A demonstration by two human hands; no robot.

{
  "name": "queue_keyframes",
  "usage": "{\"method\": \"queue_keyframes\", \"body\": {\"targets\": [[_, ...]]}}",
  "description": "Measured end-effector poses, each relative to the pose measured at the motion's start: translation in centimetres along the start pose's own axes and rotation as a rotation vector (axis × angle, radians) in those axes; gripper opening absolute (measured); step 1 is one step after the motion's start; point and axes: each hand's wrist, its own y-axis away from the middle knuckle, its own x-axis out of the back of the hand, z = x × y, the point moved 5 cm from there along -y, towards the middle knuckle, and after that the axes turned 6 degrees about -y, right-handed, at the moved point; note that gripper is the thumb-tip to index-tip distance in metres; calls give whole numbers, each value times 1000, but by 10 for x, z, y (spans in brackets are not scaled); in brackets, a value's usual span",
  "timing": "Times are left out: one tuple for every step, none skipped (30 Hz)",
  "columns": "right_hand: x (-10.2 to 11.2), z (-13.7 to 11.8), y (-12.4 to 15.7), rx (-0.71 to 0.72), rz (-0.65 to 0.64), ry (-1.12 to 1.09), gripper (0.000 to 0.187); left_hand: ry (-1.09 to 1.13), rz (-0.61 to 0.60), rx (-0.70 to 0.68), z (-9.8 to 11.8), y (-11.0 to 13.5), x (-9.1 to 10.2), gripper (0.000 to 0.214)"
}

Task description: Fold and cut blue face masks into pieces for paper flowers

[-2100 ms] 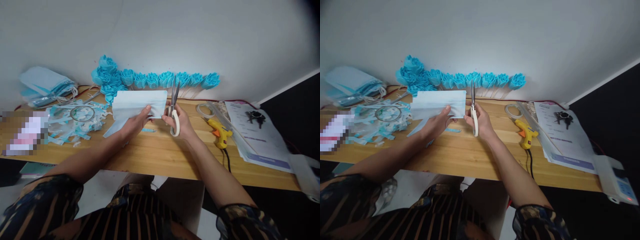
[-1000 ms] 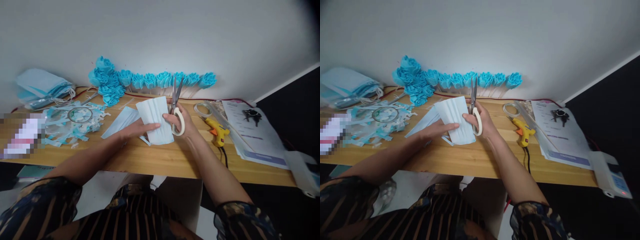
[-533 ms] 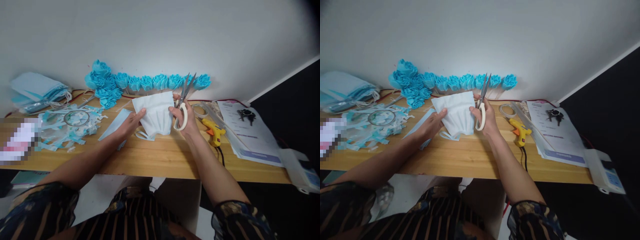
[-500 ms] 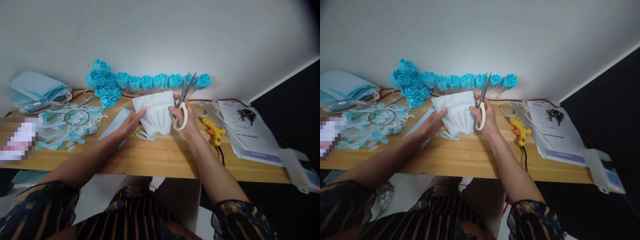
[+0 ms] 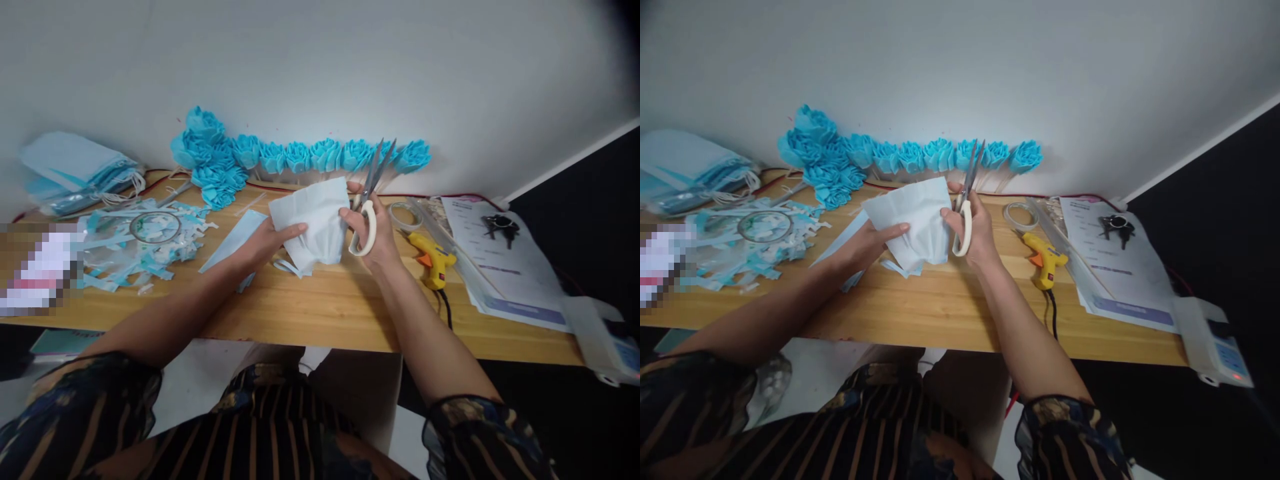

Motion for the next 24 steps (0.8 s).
{"method": "queue_keyframes", "body": {"targets": [[0, -1, 0, -1, 0, 5, 59, 20, 23, -1, 0, -1, 1, 71], [-1, -1, 0, -5, -8, 20, 61, 48, 52, -10, 1, -1, 3, 72], [-2, -1, 0, -13, -23, 42, 62, 80, 84, -22, 2, -2, 4, 73], [-3, -1, 1, -22, -44, 69, 64, 112, 116, -34, 4, -3, 6, 75], [-5, 0, 1, -31, -67, 95, 65, 140, 143, -44, 5, -3, 7, 75], [-6, 1, 2, -38, -89, 118, 66, 161, 161, -52, 7, -3, 8, 76], [-7, 2, 3, -45, -109, 135, 68, 175, 170, -61, 9, -3, 8, 75], [-7, 3, 4, -50, -125, 150, 69, 184, 166, -72, 11, -3, 8, 74], [-8, 4, 4, -52, -132, 162, 69, 189, 151, -82, 13, -2, 7, 73], [-7, 4, 4, -48, -128, 171, 70, 189, 123, -87, 14, -2, 6, 71], [-6, 4, 4, -42, -116, 176, 70, 182, 85, -85, 13, -2, 4, 70], [-6, 3, 4, -32, -99, 177, 70, 167, 41, -76, 12, -2, 2, 68], [-5, 2, 4, -22, -83, 177, 70, 140, -1, -62, 9, -2, 0, 66], [-4, 1, 4, -12, -72, 173, 70, 102, -31, -48, 6, -2, -1, 65], [-4, 0, 4, -4, -64, 169, 68, 54, -45, -37, 3, -3, -1, 63], [-4, -1, 3, 2, -60, 164, 67, 5, -42, -32, 0, -4, -1, 61], [-4, -2, 3, 6, -59, 160, 66, -39, -24, -31, -3, -4, 1, 60], [-4, -2, 3, 11, -56, 157, 65, -74, 0, -32, -4, -5, 2, 59], [-3, -3, 2, 18, -49, 154, 65, -98, 27, -33, -5, -6, 5, 58], [-2, -3, 2, 25, -38, 151, 65, -113, 47, -30, -5, -6, 6, 56], [-1, -3, 1, 30, -26, 148, 65, -120, 60, -25, -5, -7, 8, 55], [1, -3, 0, 32, -13, 141, 65, -124, 66, -20, -5, -7, 9, 53], [2, -3, 0, 26, -5, 131, 65, -126, 66, -19, -5, -7, 10, 51], [2, -2, -1, 12, -4, 117, 65, -127, 63, -22, -5, -7, 11, 49]]}}
